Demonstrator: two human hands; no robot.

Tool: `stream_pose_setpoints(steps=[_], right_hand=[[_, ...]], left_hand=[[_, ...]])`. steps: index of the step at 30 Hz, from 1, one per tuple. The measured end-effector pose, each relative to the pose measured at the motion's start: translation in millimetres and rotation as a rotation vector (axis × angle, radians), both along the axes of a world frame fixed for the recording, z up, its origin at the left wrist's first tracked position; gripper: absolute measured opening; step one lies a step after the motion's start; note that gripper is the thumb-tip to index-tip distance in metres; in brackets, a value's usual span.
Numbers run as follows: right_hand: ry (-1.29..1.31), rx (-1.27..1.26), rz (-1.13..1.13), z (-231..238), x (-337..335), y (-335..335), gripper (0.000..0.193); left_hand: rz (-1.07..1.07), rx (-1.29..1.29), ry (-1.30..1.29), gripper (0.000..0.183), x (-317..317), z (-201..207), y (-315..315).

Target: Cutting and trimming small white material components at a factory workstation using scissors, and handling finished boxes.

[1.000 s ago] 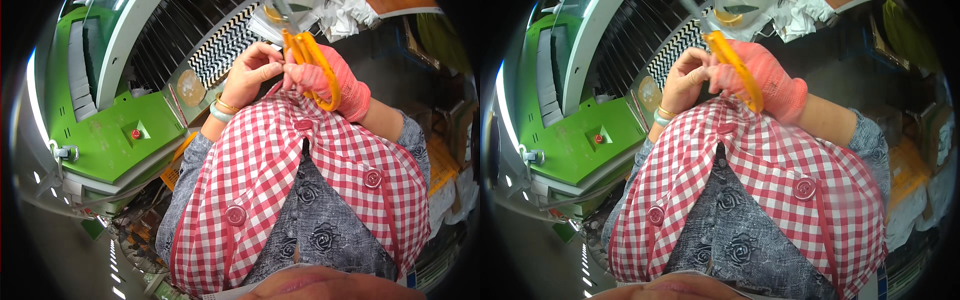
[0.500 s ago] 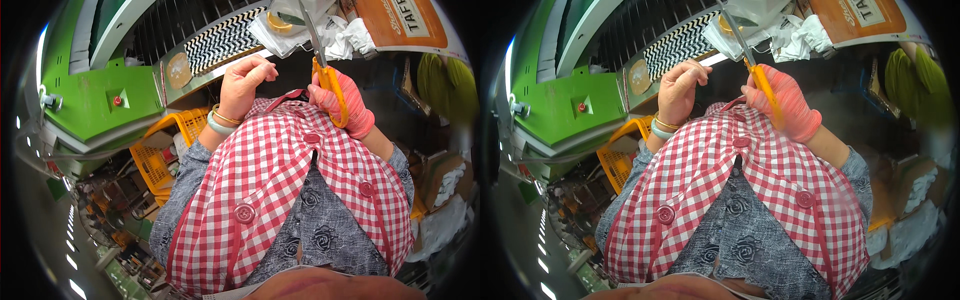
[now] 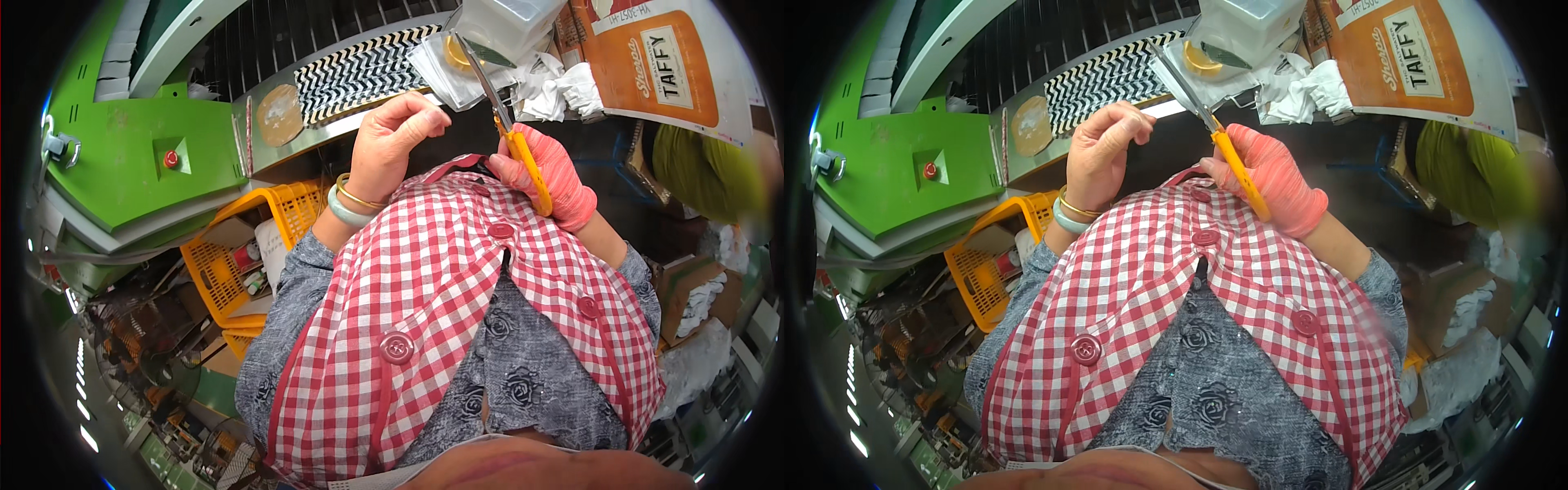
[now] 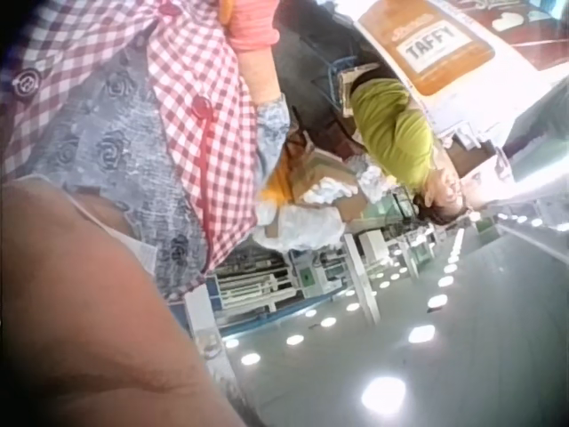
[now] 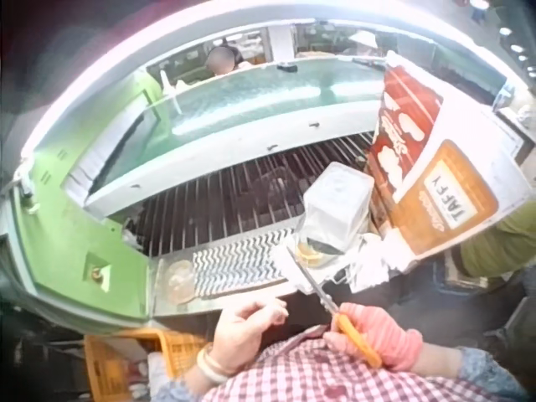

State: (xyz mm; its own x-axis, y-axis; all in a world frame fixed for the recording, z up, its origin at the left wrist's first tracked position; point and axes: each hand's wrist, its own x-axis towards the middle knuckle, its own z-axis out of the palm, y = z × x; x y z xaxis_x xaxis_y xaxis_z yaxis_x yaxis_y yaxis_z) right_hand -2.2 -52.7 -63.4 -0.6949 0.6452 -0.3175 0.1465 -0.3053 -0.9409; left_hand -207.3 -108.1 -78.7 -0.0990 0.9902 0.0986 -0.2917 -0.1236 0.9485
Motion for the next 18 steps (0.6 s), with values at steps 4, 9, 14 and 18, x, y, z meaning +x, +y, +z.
stream_pose_setpoints(steps=[4,9,14,18], right_hand=[[-0.016,-0.021,-0.002,0,-5,-8,0.015],[-0.028,-0.046,-0.011,-3,-10,-15,0.015],[-0.074,0.055,0.007,-13,-10,-17,0.018],[-0.069,0.038,0.012,-13,-13,-18,0.018]], left_hand=[[0.025,-0.080,-0.118,0.014,-5,4,-7],[-0.017,-0.112,-0.187,0.010,-14,7,-12],[-0.042,-0.218,-0.428,0.009,-17,-5,-12],[-0.048,-0.227,-0.410,0.009,-19,-3,-13]])
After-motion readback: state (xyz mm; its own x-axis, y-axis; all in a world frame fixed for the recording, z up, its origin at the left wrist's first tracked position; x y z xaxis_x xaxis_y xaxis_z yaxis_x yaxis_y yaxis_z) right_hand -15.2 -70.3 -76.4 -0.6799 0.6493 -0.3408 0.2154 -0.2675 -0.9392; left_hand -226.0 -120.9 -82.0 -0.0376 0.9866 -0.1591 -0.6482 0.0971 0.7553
